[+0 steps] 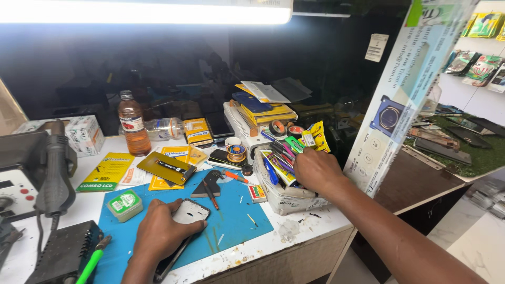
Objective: The person uses a small metal tool to pry and separate the screen assembly from the frame of a white smartphone. They then use a small brush to clean the edges of the device and inspect the separated components by hand.
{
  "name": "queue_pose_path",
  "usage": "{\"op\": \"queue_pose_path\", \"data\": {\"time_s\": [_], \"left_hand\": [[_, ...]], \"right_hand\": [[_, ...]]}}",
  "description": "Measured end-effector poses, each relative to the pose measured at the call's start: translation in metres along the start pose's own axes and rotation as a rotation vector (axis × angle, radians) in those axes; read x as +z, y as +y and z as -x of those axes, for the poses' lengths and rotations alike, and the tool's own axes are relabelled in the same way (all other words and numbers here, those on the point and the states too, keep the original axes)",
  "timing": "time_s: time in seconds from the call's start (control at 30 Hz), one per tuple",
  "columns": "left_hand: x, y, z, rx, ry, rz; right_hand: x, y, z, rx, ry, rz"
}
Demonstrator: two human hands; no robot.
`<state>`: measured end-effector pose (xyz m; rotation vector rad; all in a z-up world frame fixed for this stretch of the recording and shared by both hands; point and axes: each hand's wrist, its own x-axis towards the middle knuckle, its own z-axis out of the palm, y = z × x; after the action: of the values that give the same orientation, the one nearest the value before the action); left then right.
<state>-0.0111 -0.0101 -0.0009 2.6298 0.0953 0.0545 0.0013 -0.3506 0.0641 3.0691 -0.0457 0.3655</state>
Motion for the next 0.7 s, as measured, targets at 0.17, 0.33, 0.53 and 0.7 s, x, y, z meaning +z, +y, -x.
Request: {"op": "queue_pose_path", "data": {"time_s": [0.17,0.33,0.53,0.7], "left_hand": [[0.003,-0.004,0.0,0.04,0.034,0.018],[0.006,-0.01,0.0,0.077,0.077,0.065],[0.007,-0.011,0.003,0.079,0.084,0.072],[0.008,-0.012,0.002,0.121,0.118,0.072]], "right_hand": [[-0.015,-0.007,0.037,-0.109,0.32,-0.034],[-0.005,0.015,0.145,-0.041,0.534,-0.291],[0.07,0.042,0.26,0.188,0.444,-0.517],[0.098,0.03,0.258,0.28,0.263,-0.649]]}}
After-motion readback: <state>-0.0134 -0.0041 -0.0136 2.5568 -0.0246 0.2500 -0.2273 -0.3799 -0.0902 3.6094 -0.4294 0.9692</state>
